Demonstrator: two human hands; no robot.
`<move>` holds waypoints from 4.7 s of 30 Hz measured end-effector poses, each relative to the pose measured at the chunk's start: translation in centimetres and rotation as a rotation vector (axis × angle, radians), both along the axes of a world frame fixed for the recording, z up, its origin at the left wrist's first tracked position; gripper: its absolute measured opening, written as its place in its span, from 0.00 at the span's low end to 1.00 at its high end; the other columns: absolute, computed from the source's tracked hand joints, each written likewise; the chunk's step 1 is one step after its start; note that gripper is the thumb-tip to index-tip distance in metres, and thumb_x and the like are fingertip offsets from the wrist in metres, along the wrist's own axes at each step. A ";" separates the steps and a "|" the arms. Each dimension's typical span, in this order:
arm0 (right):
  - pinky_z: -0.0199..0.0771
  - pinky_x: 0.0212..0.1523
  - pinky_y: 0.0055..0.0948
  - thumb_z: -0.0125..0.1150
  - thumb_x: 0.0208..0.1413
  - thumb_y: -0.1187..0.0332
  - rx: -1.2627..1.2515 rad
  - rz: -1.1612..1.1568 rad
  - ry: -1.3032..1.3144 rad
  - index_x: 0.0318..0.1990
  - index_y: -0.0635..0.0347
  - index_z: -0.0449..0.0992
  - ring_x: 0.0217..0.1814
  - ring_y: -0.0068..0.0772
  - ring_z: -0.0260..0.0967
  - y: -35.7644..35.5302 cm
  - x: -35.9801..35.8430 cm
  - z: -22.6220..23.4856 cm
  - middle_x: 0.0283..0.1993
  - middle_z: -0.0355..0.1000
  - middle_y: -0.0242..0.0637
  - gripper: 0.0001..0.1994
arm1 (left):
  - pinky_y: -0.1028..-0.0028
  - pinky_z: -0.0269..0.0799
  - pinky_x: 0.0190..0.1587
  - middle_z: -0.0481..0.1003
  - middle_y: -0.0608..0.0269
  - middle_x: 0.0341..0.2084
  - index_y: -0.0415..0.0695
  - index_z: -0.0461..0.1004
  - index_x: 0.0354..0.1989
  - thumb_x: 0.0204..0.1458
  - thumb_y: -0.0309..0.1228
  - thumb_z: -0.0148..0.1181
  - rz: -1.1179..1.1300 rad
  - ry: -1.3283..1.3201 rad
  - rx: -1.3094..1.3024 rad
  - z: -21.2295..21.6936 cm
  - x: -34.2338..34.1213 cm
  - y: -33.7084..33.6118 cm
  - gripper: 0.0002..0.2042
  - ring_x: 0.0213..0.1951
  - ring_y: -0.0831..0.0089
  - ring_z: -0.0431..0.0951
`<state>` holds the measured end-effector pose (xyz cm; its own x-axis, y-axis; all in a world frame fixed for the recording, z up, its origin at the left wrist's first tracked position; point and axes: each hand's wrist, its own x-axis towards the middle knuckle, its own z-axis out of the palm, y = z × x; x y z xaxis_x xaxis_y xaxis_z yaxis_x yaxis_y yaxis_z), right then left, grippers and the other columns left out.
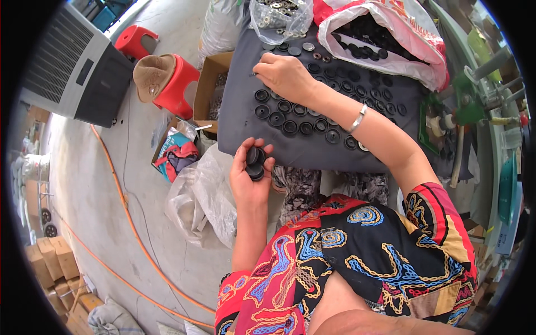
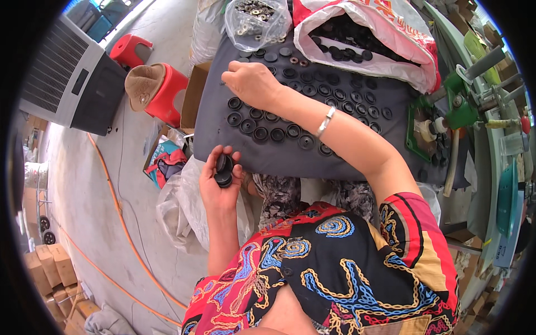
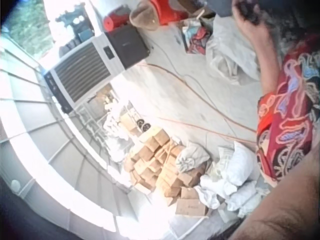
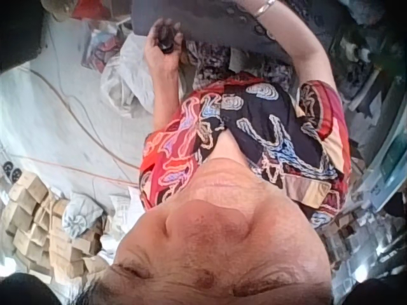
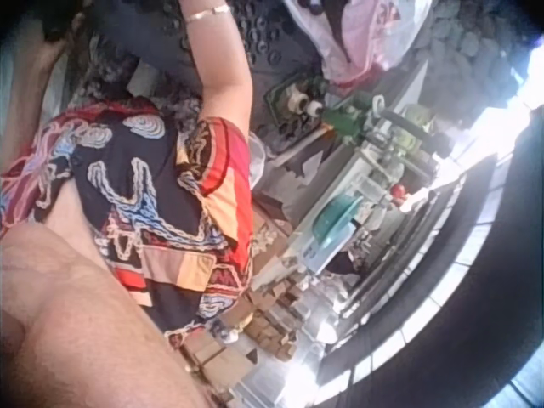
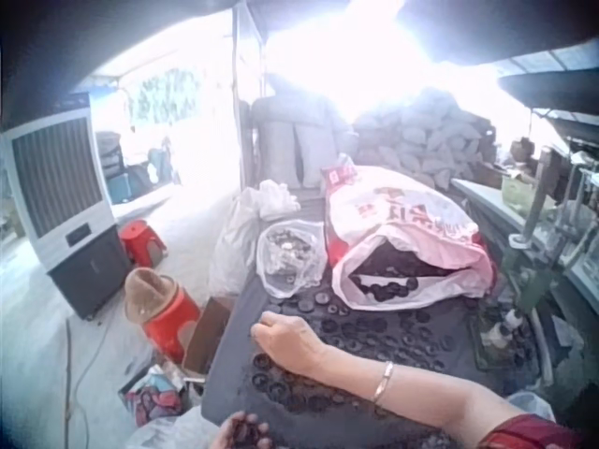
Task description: The person sorts black circular buttons from a large bag onto a grey work surface. They arrange the buttons in rows and occasionally inspect them by picking them up and turning them over. The person also handles a small stack of buttons in their left hand while continuing to sort with their right hand.
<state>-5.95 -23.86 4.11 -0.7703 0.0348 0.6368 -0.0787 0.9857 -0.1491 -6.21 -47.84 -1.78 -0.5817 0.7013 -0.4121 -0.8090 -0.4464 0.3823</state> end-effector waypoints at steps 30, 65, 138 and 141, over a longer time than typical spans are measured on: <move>0.74 0.37 0.35 0.64 0.46 0.70 -0.416 0.180 -0.140 0.35 0.63 0.76 0.35 0.42 0.74 -3.3 2.2 2.0 0.31 0.73 0.42 0.09 | 0.61 0.81 0.42 0.73 0.50 0.46 0.35 0.68 0.52 0.66 0.43 0.40 -0.073 0.060 0.109 1.0 -0.2 1.8 0.22 0.47 0.54 0.77; 0.64 0.47 0.41 0.57 0.47 0.73 -0.154 0.142 -0.292 0.36 0.56 0.80 0.45 0.40 0.67 -1.3 1.0 0.7 0.35 0.72 0.34 0.09 | 0.49 0.72 0.55 0.67 0.42 0.55 0.31 0.64 0.54 0.66 0.40 0.37 0.027 -0.059 0.149 1.8 -0.8 2.0 0.22 0.58 0.42 0.67; 0.72 0.39 0.41 0.54 0.57 0.69 -0.299 0.092 -0.312 0.37 0.61 0.78 0.38 0.50 0.73 -3.6 -1.3 -0.6 0.35 0.72 0.44 0.08 | 0.49 0.64 0.62 0.67 0.37 0.56 0.31 0.67 0.53 0.65 0.51 0.34 0.099 -0.144 0.173 1.3 -0.7 0.9 0.30 0.61 0.42 0.64; 0.72 0.36 0.39 0.58 0.55 0.70 -0.340 0.216 -0.272 0.37 0.62 0.77 0.36 0.47 0.72 -4.4 1.3 0.5 0.34 0.71 0.43 0.06 | 0.48 0.59 0.65 0.66 0.38 0.57 0.31 0.67 0.53 0.65 0.51 0.34 0.138 -0.165 0.178 1.8 -0.8 1.3 0.31 0.61 0.43 0.63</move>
